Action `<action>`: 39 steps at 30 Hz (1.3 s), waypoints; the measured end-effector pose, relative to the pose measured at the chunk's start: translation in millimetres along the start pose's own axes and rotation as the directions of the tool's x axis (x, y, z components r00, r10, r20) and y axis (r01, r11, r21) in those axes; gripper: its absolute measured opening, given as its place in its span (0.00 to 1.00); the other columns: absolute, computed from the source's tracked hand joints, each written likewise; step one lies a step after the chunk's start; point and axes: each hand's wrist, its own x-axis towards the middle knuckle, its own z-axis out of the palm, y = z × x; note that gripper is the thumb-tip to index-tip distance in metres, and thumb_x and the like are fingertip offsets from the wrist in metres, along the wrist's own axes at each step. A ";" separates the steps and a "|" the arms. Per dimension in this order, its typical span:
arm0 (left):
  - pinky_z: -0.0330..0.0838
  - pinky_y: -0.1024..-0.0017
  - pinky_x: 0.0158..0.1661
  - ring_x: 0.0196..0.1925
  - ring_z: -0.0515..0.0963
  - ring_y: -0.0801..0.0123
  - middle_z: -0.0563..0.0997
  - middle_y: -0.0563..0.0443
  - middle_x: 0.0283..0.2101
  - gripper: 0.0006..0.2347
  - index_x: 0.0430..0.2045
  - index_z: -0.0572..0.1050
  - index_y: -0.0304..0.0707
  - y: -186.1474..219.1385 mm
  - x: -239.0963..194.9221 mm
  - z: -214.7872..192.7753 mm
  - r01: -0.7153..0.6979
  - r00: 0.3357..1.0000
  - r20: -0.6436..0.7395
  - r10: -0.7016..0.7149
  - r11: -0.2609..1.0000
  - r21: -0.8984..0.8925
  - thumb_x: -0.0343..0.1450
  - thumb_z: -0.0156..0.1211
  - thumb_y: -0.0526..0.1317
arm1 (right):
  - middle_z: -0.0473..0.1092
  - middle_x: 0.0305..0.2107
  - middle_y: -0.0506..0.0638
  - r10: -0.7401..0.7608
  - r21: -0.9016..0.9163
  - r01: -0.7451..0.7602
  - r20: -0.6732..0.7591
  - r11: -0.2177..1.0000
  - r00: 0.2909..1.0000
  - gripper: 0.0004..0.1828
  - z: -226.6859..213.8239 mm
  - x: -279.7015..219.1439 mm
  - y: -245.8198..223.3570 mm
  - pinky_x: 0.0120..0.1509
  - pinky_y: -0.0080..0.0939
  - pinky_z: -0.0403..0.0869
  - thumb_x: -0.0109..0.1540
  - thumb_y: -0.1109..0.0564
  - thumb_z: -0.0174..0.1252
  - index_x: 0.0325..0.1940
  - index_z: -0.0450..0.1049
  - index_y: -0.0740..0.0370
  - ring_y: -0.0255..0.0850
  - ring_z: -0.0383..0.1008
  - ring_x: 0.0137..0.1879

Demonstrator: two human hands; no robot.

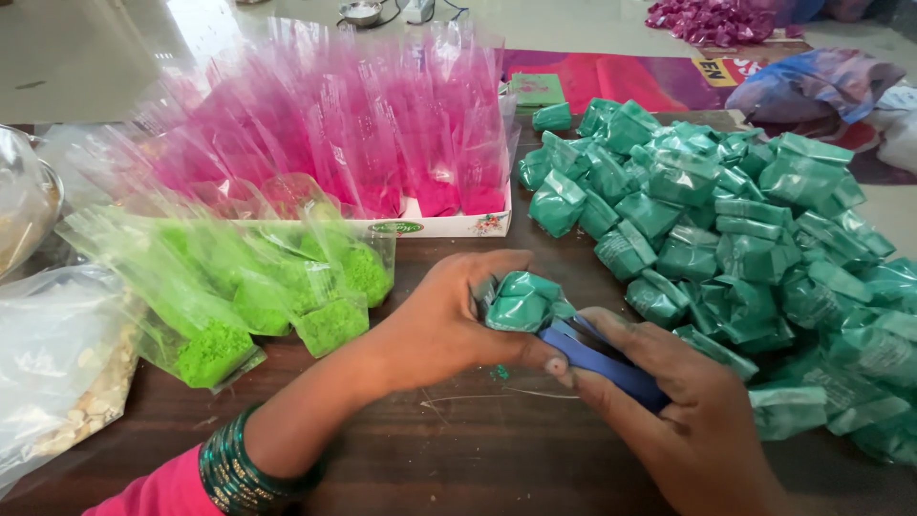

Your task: Folding and stapling small plastic bags filled with green and pink powder to seal them.

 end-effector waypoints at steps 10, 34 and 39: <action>0.72 0.76 0.35 0.35 0.75 0.82 0.79 0.61 0.32 0.10 0.36 0.80 0.36 -16.9 0.5 11.7 0.052 0.998 -0.035 -0.059 0.983 -0.174 0.64 0.73 0.33 | 0.73 0.31 0.47 -0.092 -0.102 0.082 -0.094 0.991 0.991 0.25 5.5 -6.7 -4.9 0.39 0.33 0.72 0.58 0.53 0.70 0.58 0.80 0.61 0.35 0.73 0.36; 0.72 0.61 0.28 0.30 0.80 0.49 0.82 0.36 0.37 0.15 0.48 0.67 0.38 -60.1 6.1 -2.0 -0.022 0.932 -0.235 -0.275 0.605 -0.796 0.72 0.39 0.43 | 0.78 0.43 0.57 -0.270 -0.341 0.329 0.209 0.881 0.940 0.37 19.3 -5.4 41.2 0.56 0.48 0.73 0.49 0.46 0.73 0.57 0.73 0.64 0.50 0.79 0.51; 0.73 0.61 0.32 0.33 0.81 0.49 0.81 0.35 0.38 0.14 0.49 0.66 0.38 -60.0 5.0 4.0 0.015 0.951 -0.173 -0.257 0.594 -0.804 0.72 0.39 0.43 | 0.76 0.48 0.60 -0.422 -0.344 0.449 0.155 0.825 0.893 0.32 14.0 -5.1 21.4 0.57 0.47 0.72 0.55 0.46 0.71 0.60 0.76 0.60 0.54 0.76 0.56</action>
